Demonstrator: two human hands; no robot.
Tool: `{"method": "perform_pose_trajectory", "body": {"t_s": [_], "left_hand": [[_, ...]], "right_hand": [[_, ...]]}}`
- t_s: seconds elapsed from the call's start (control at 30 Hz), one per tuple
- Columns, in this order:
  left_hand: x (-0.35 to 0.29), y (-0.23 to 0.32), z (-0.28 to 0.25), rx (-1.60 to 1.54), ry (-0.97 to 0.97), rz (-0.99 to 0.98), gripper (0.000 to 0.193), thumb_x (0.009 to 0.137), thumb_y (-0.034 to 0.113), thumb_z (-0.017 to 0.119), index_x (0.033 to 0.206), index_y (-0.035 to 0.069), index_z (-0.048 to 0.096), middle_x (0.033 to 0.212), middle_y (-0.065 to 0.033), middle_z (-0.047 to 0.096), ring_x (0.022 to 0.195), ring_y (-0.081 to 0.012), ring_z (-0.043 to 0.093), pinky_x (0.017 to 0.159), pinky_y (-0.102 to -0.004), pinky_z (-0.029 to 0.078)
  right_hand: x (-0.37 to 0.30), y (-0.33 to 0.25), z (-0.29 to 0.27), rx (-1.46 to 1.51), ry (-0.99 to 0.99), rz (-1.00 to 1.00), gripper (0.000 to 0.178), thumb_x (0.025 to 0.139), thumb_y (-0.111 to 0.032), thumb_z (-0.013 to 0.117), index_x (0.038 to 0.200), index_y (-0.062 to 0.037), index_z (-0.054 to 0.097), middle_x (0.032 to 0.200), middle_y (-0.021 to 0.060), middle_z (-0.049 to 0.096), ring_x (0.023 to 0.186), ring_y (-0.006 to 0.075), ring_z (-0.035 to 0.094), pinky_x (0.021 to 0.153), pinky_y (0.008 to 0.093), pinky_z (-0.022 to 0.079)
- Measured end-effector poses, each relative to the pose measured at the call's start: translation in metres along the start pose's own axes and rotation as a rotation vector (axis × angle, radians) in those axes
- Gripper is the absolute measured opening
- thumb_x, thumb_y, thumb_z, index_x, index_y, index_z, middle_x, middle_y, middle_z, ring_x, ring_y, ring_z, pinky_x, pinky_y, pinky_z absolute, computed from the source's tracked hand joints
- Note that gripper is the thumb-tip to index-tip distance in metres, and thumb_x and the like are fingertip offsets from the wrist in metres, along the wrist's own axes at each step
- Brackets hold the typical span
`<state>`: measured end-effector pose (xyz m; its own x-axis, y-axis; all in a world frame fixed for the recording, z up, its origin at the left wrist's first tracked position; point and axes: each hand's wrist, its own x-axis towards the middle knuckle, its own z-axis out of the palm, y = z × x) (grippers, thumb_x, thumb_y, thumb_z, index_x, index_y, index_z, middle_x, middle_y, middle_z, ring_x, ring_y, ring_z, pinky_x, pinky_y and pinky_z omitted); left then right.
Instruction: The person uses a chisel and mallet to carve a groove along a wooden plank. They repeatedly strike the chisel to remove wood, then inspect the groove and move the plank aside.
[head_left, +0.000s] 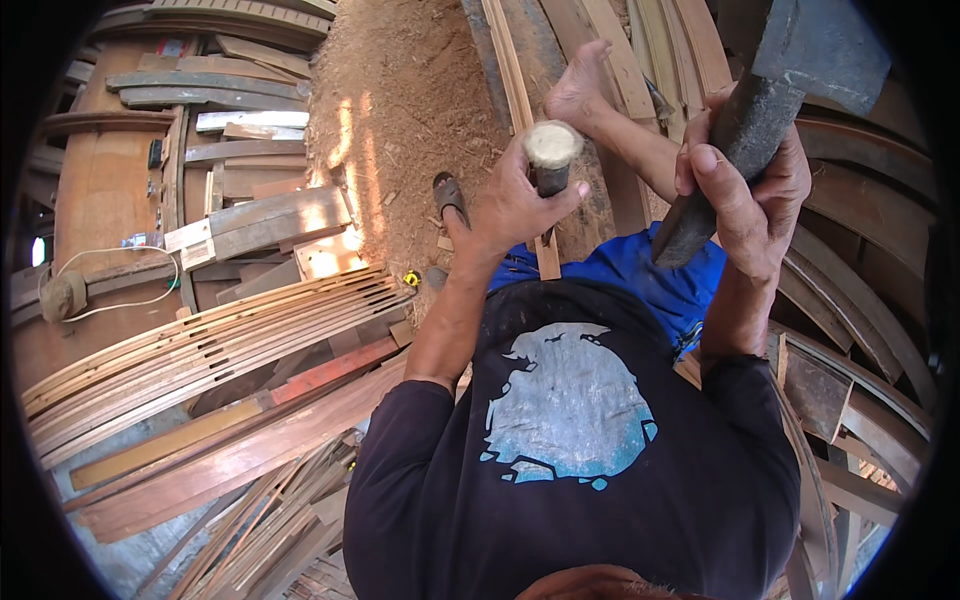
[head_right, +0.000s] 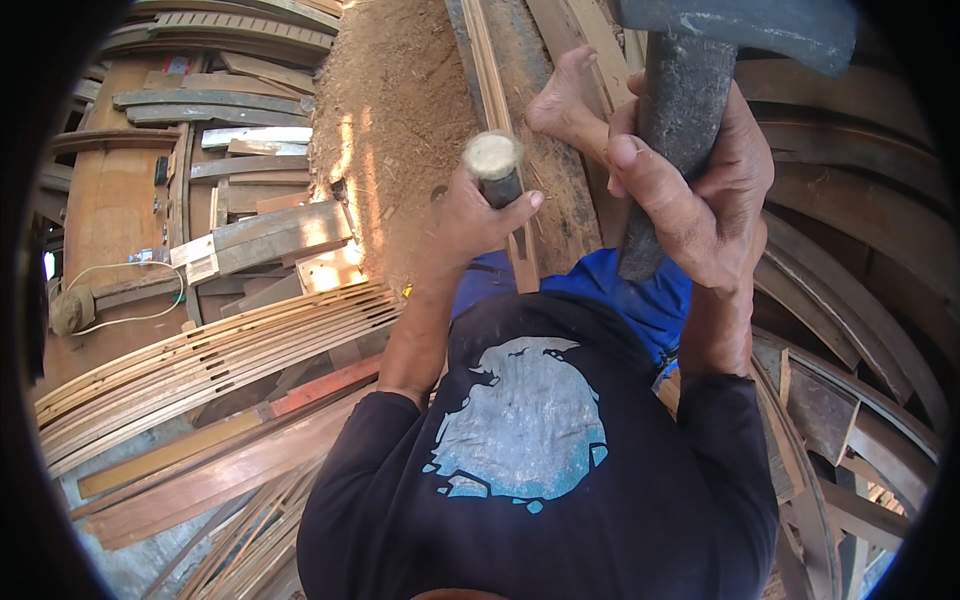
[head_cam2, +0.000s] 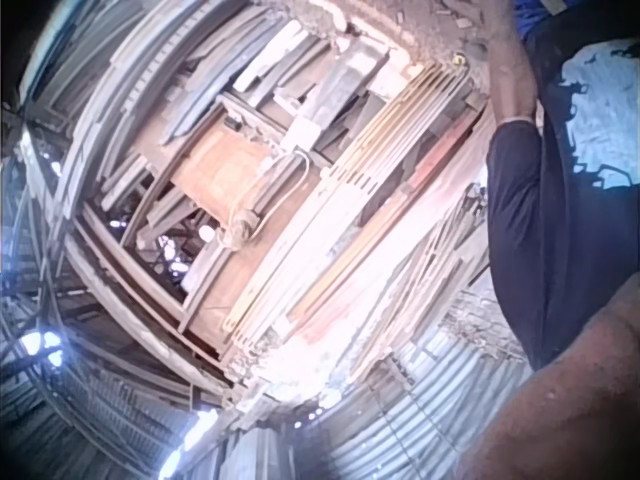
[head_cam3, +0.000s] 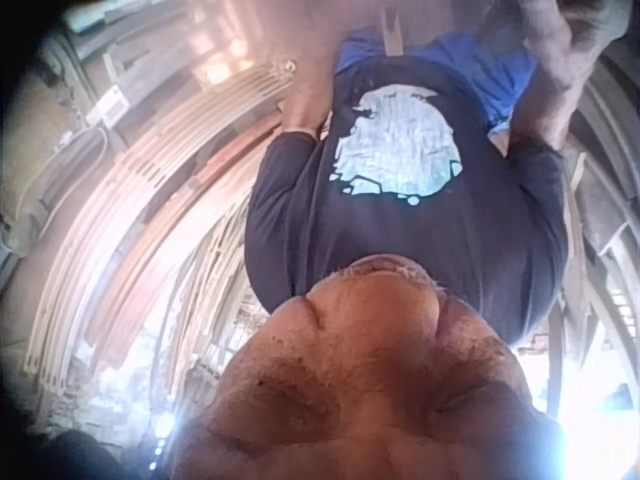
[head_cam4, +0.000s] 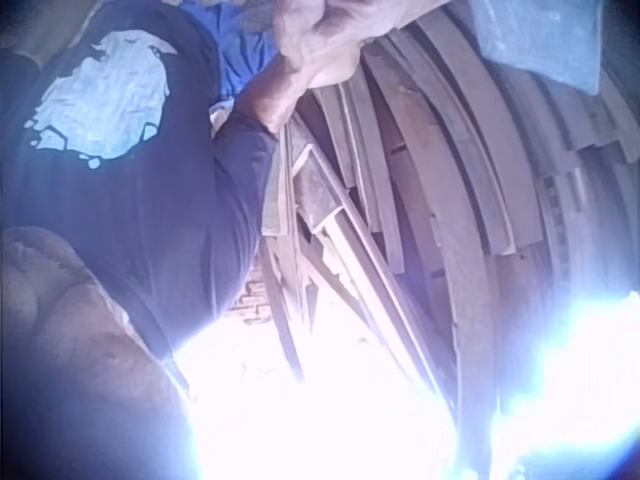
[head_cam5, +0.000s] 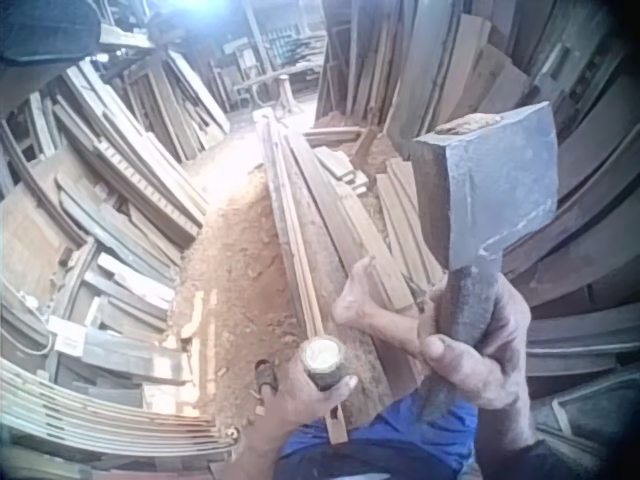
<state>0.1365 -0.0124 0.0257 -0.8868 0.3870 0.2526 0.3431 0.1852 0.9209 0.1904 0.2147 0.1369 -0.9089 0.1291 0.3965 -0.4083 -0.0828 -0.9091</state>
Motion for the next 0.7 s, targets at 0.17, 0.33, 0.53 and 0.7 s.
{"method": "perform_pose_trajectory", "body": {"t_s": [0.17,0.33,0.53,0.7], "left_hand": [[-0.007,-0.006,0.013,-0.575,0.122,-0.043,0.029,0.096,-0.003,0.06,0.124,-0.003,0.051,0.089,-0.0083,0.065,0.076,-0.0152,0.067,0.072,-0.0303,0.058],[-0.005,-0.006,0.005,-0.346,0.187,-0.124,0.026,0.1,0.008,0.063,0.121,0.0,0.051,0.084,-0.0048,0.061,0.071,-0.011,0.062,0.066,-0.0276,0.054],[-0.011,-0.015,0.003,-0.382,0.261,-0.108,0.02,0.101,0.012,0.064,0.115,0.001,0.054,0.081,-0.0024,0.061,0.07,-0.0091,0.06,0.066,-0.0252,0.051],[-0.013,-0.021,-0.001,-0.227,0.164,-0.091,0.015,0.099,0.01,0.065,0.108,0.002,0.058,0.082,-0.002,0.061,0.071,-0.0084,0.06,0.066,-0.0249,0.05]], "right_hand": [[0.001,0.001,0.003,-0.001,0.021,-0.037,0.039,0.088,-0.008,0.075,0.12,0.0051,0.059,0.085,0.0076,0.067,0.068,0.0097,0.061,0.064,0.0252,0.049],[0.005,-0.005,0.002,-0.015,0.041,-0.072,0.037,0.088,-0.008,0.075,0.119,0.0045,0.06,0.084,0.0081,0.068,0.068,0.0103,0.061,0.064,0.0252,0.049],[0.007,-0.006,0.009,-0.053,0.033,-0.128,0.037,0.091,-0.009,0.071,0.122,0.0049,0.057,0.082,0.0107,0.061,0.066,0.0145,0.059,0.063,0.0274,0.047],[0.007,-0.012,0.01,-0.063,0.055,-0.157,0.036,0.091,-0.008,0.07,0.122,0.0052,0.058,0.082,0.0108,0.061,0.067,0.0153,0.059,0.063,0.0281,0.048]]}}
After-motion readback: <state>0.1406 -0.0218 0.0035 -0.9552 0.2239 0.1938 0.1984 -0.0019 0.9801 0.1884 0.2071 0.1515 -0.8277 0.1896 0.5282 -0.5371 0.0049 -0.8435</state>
